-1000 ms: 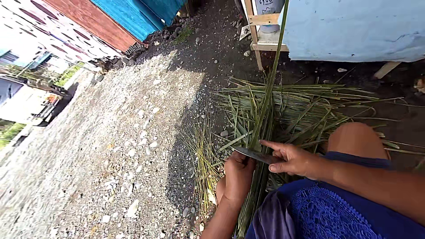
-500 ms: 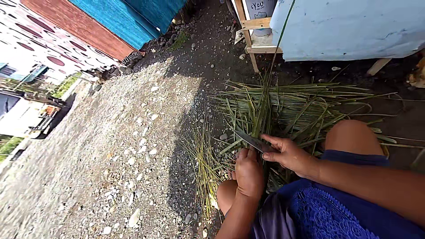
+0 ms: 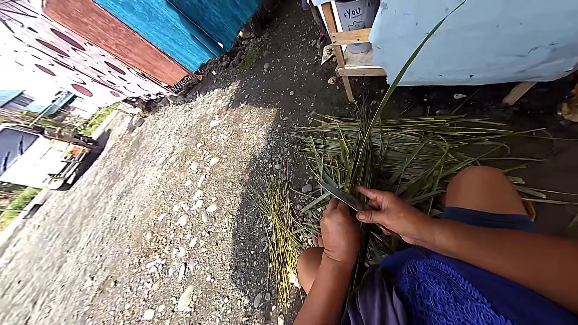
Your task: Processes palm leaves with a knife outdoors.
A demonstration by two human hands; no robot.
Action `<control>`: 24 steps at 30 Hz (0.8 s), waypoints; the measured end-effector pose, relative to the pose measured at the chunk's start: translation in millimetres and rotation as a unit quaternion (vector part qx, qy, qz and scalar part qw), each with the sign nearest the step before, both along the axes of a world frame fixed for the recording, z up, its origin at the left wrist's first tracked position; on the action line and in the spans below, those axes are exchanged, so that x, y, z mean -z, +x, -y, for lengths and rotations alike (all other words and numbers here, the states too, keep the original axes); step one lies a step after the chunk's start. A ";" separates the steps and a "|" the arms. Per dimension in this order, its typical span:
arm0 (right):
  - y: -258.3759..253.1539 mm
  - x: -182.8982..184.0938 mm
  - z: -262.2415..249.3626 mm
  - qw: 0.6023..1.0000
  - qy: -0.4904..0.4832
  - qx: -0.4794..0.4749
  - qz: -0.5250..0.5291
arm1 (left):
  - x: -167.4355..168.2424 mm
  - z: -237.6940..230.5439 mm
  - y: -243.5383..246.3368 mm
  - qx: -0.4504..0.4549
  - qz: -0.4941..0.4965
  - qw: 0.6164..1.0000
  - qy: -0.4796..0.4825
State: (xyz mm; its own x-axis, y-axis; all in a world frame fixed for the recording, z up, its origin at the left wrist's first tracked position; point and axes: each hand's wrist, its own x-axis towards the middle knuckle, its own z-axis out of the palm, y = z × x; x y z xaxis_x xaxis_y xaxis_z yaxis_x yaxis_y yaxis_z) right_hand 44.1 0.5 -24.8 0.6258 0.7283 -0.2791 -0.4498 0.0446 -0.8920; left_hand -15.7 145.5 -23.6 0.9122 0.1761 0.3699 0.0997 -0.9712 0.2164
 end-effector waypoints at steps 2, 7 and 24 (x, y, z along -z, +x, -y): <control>0.1 0.0 -1.4 1.000 0.001 0.005 -0.001 | 2.2 0.1 0.0 -0.002 0.007 1.000 0.022; 2.1 -1.0 -6.1 0.999 -0.006 0.053 -0.009 | 6.1 3.2 -1.3 0.017 0.041 0.996 0.076; 43.1 30.3 -9.8 0.977 0.062 0.203 0.010 | 10.0 -18.4 -27.7 0.075 0.039 0.996 0.027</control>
State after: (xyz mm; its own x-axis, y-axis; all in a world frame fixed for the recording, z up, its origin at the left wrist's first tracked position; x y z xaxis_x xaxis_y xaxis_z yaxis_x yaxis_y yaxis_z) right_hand 87.2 10.3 -55.1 0.8745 0.4462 -0.1900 -0.3555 0.3235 -0.8769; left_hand -43.4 163.9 -33.6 0.8953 0.0172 0.4451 -0.0632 -0.9842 0.1652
